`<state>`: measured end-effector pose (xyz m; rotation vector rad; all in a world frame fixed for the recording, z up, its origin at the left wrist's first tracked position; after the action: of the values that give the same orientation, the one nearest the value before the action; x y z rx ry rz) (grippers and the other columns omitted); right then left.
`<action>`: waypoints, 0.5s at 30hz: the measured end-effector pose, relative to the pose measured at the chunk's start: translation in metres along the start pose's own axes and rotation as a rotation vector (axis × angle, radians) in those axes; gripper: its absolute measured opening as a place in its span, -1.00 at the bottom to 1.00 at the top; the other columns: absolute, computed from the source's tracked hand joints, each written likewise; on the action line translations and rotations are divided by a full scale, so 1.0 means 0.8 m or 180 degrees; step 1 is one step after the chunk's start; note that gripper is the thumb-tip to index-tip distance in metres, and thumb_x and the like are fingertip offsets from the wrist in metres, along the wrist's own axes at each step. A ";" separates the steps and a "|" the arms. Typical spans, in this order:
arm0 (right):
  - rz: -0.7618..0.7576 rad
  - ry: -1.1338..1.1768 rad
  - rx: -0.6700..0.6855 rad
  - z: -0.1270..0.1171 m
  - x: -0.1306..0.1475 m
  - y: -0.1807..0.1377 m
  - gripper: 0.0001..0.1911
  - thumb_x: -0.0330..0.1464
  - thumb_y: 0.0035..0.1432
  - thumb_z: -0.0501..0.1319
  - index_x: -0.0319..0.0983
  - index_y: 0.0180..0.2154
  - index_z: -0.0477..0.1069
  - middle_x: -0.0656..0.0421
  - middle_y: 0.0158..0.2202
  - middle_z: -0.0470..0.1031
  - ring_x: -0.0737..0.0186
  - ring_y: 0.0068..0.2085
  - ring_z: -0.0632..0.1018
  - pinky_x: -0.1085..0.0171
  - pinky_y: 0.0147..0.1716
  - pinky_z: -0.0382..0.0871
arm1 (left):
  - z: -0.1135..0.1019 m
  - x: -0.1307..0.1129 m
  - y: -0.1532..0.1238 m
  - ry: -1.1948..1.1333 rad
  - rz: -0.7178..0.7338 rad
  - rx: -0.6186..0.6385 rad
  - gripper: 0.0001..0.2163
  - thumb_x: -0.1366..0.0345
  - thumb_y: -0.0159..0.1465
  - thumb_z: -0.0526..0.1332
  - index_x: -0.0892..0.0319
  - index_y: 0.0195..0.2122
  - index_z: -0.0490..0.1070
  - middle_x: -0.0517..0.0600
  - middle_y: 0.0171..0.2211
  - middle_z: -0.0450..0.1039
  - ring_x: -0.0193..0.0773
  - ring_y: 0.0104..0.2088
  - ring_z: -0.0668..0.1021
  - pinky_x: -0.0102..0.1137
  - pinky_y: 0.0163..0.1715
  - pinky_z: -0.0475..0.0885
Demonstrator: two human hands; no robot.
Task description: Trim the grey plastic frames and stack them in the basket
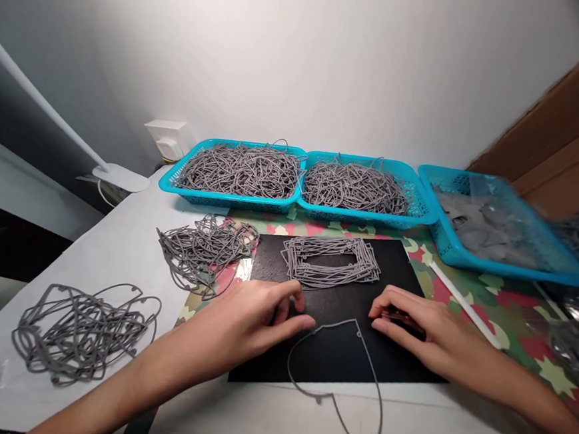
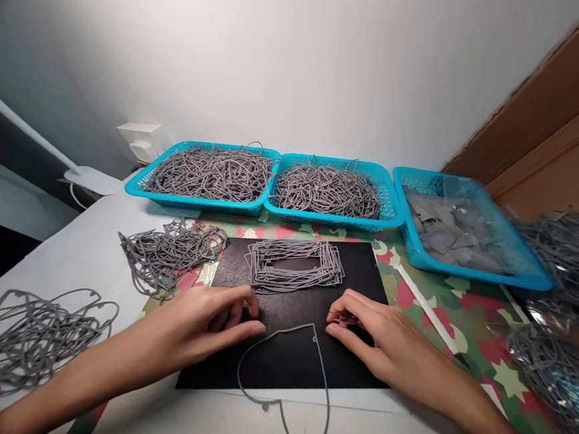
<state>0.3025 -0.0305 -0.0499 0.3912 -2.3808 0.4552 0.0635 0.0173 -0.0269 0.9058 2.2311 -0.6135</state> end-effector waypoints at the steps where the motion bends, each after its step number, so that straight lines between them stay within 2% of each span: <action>1: -0.0004 0.0016 -0.0060 0.004 0.001 0.001 -0.78 -0.11 0.65 0.15 -0.08 -0.03 0.44 0.20 -0.09 0.56 0.17 -0.15 0.58 0.21 -0.17 0.37 | 0.004 -0.005 0.003 0.0121 0.0168 0.0031 -0.69 -0.05 0.58 0.26 0.10 -0.09 0.51 -0.12 -0.35 0.50 -0.26 -0.38 0.54 -0.40 -0.40 0.26; 4: -0.0080 -0.0017 -0.0225 0.011 0.010 0.006 -0.83 -0.16 0.56 0.31 -0.09 -0.02 0.42 0.22 -0.07 0.56 0.15 -0.08 0.60 0.22 -0.12 0.38 | 0.022 -0.015 0.014 0.0444 0.0610 0.0150 -0.77 0.06 0.54 0.36 0.11 -0.05 0.49 -0.03 -0.12 0.56 -0.17 -0.16 0.61 -0.38 -0.25 0.33; 6: -0.0159 -0.0047 -0.0198 0.015 0.019 0.011 -0.86 -0.24 0.55 0.33 -0.09 -0.04 0.40 0.23 -0.06 0.55 0.16 -0.05 0.60 0.22 -0.08 0.38 | 0.032 -0.016 0.022 0.0398 0.0751 0.0271 -0.87 0.20 0.59 0.31 0.13 -0.06 0.47 -0.02 -0.07 0.55 -0.18 -0.11 0.62 -0.38 -0.19 0.35; 9: -0.0286 -0.0100 0.0017 0.017 0.031 0.016 -0.92 -0.33 0.60 0.25 -0.10 -0.07 0.38 0.24 -0.07 0.52 0.18 -0.07 0.58 0.23 -0.11 0.34 | 0.033 -0.015 0.026 0.0123 0.0821 0.0374 -0.89 0.29 0.64 0.20 0.13 -0.08 0.46 -0.04 -0.10 0.55 -0.24 -0.15 0.60 -0.41 -0.17 0.36; 12: -0.0365 -0.0040 0.0249 0.015 0.036 0.017 -0.90 -0.35 0.64 0.18 -0.09 -0.09 0.35 0.25 -0.10 0.49 0.21 -0.14 0.53 0.24 -0.16 0.30 | 0.025 -0.009 0.025 -0.0189 0.0642 0.0328 -0.84 0.20 0.65 0.18 0.12 -0.08 0.45 -0.08 -0.18 0.53 -0.29 -0.28 0.53 -0.41 -0.27 0.33; 15: -0.0430 0.0464 0.0407 0.013 0.037 0.016 -0.89 -0.38 0.61 0.19 -0.08 -0.10 0.36 0.28 -0.14 0.50 0.27 -0.20 0.52 0.29 -0.20 0.33 | 0.023 0.000 0.023 -0.0716 0.0409 0.0258 -0.85 0.15 0.63 0.20 0.10 -0.01 0.46 -0.11 -0.24 0.53 -0.32 -0.32 0.50 -0.43 -0.32 0.35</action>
<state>0.2703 -0.0280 -0.0401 0.5540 -2.1756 0.5555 0.0845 0.0181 -0.0424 0.9621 1.9447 -0.7131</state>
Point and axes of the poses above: each hand's wrist, its own y-axis towards the middle knuckle, its own z-axis out of the palm, x = y × z, the point moved 8 cm from there along y, towards the middle knuckle
